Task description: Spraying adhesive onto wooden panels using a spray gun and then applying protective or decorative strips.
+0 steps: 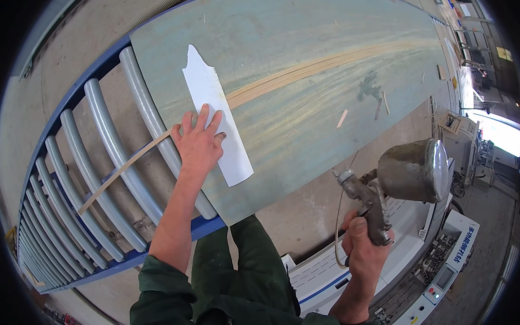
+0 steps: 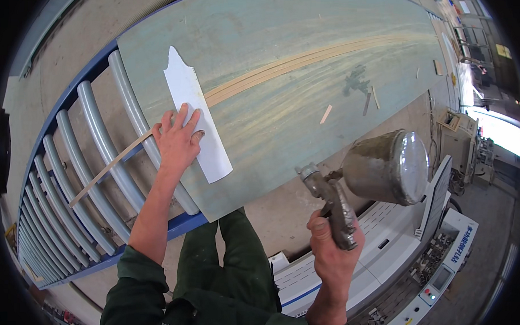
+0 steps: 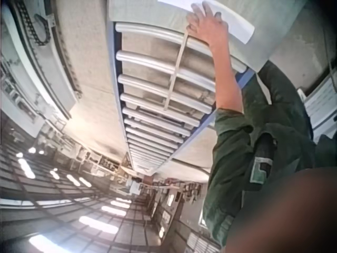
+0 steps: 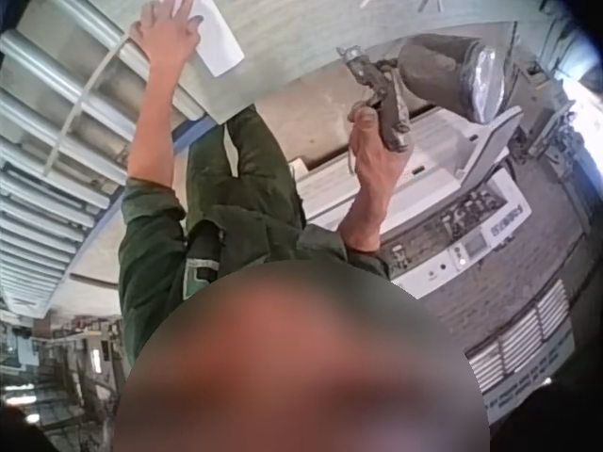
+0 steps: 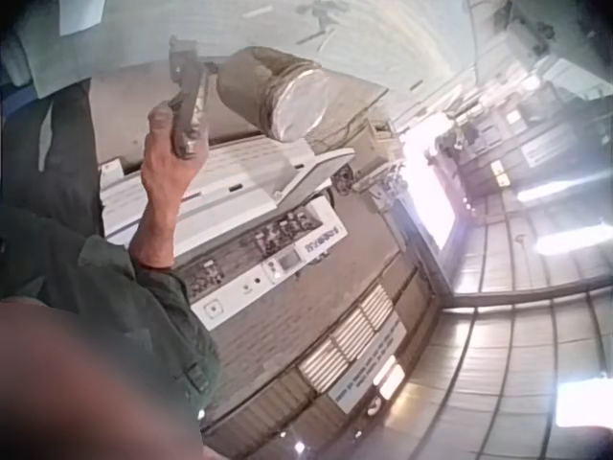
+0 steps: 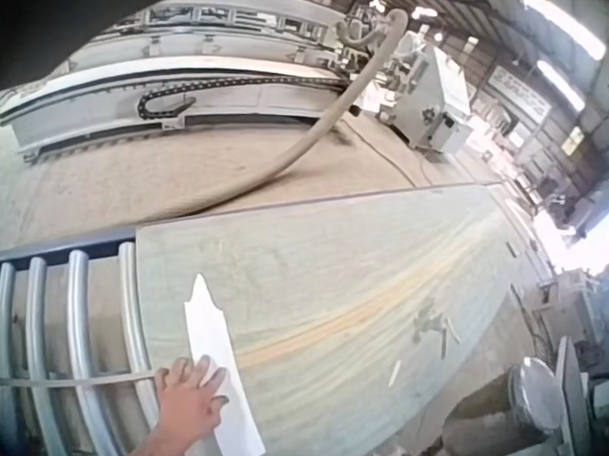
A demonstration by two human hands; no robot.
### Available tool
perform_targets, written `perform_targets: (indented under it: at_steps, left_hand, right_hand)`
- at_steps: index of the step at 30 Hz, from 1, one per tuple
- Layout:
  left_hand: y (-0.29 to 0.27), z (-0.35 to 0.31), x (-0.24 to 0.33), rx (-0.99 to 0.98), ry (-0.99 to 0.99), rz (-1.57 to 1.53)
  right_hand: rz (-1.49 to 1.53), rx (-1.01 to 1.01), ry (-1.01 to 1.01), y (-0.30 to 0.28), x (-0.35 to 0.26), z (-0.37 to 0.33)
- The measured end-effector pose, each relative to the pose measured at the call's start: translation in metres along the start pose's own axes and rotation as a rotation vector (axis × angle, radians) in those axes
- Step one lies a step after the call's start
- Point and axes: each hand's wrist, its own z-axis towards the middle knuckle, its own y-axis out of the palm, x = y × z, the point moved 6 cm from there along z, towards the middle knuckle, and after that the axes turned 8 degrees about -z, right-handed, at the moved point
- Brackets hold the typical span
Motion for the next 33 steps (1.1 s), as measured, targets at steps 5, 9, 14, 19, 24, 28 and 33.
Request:
perform_targets:
  at_steps: [5, 9, 14, 19, 24, 28, 33]
  left_hand:
    - [0.0, 0.001, 0.001, 0.007, 0.002, 0.007]
    - [0.001, 0.001, 0.001, 0.008, -0.007, 0.001]
    - [0.0, 0.0, 0.0, 0.0, -0.008, 0.005]
    - [-0.001, 0.002, 0.005, -0.004, -0.003, -0.004]
    - [0.0, 0.0, 0.002, -0.012, -0.005, 0.001]
    - [-0.003, 0.0, 0.001, 0.005, 0.004, 0.002]
    - [0.001, 0.0, 0.003, 0.002, 0.004, -0.001]
  right_hand:
    - [0.068, -0.125, 0.022, 0.014, 0.006, -0.015]
    - [0.137, -0.32, 0.079, 0.022, 0.014, -0.027]
    - [0.143, -0.403, 0.076, 0.024, 0.011, -0.027]
    - [0.202, -0.268, 0.147, 0.012, 0.016, -0.026]
    - [0.019, -0.015, 0.03, -0.008, 0.014, -0.013]
    - [0.001, 0.108, 0.019, -0.022, 0.015, -0.003]
    - [-0.042, 0.182, 0.035, -0.04, 0.014, 0.002]
